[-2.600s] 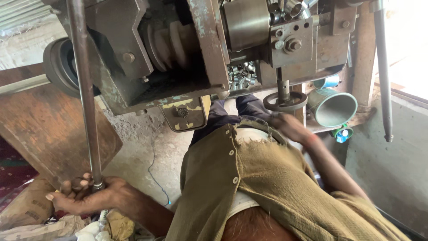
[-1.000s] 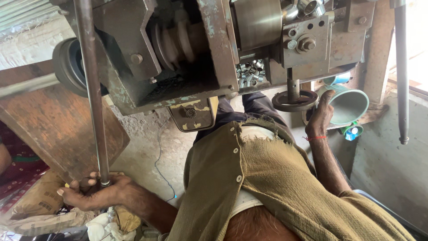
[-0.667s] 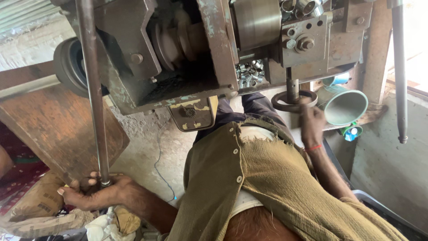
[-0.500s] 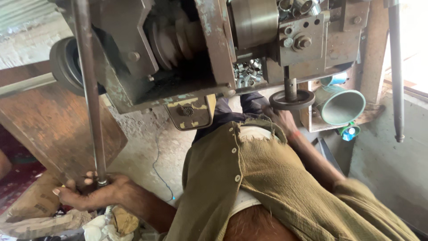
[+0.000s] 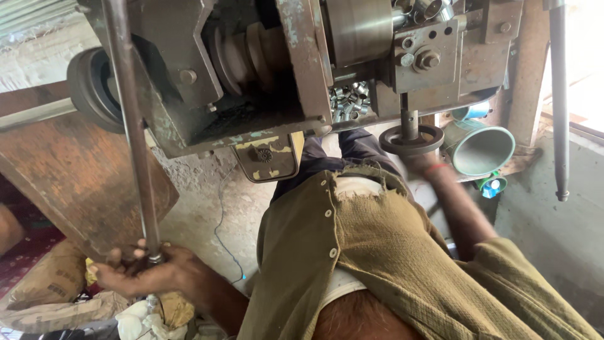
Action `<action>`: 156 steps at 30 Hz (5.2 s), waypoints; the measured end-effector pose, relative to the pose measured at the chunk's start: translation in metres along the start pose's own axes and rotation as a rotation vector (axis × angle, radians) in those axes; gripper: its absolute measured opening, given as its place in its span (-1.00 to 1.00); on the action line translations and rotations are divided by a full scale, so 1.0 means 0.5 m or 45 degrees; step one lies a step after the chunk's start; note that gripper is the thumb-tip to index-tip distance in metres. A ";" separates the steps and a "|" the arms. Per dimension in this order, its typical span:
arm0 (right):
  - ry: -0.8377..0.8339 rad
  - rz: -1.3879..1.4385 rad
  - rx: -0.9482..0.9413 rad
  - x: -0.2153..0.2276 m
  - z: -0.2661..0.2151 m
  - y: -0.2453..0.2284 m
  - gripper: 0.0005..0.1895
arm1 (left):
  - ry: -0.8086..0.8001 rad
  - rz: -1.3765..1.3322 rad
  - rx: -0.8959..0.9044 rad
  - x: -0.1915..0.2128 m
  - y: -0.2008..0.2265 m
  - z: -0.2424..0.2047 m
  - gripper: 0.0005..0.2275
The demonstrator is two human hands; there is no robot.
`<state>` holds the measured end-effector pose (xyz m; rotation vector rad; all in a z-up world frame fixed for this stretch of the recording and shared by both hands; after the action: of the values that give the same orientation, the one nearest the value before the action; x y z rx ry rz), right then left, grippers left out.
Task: The person operates a metalworking machine, likely a lathe, by holding a long metal rod with their left hand and turning a control wheel with their right hand. The machine is actively cutting a metal piece, producing metal shavings that fall onto the floor.
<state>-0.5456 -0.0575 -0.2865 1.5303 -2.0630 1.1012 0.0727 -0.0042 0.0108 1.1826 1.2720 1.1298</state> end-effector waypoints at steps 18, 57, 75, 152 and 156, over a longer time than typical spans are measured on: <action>0.294 0.602 -0.482 0.084 -0.050 0.025 -0.67 | 0.093 -0.137 -0.024 -0.015 -0.015 0.061 -0.71; 1.036 1.241 -0.848 0.111 -0.144 0.108 0.00 | 0.046 -0.022 -0.121 -0.003 -0.011 0.065 -0.71; 0.338 0.827 -0.573 0.081 -0.149 0.114 -0.61 | 0.041 -0.073 -0.083 -0.009 -0.010 0.060 -0.71; 0.538 0.012 0.909 0.717 0.200 -0.279 -0.19 | -0.541 0.309 -0.118 -0.028 0.036 -0.303 -0.74; 0.571 0.033 0.798 0.711 0.233 -0.254 -0.20 | -0.511 0.312 -0.110 -0.025 0.034 -0.302 -0.74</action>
<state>-0.5370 -0.3909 -0.0750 1.3182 -1.5066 2.0180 -0.0775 -0.0148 0.0347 1.4415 0.7819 1.0418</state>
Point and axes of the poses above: each hand's wrist, its own z-axis towards the middle knuckle, its own x-axis out of the back of the hand, y = z × x, the point moved 10 cm from there along z, towards the middle knuckle, and after that the axes turned 9 degrees about y, right-handed, at the moved point
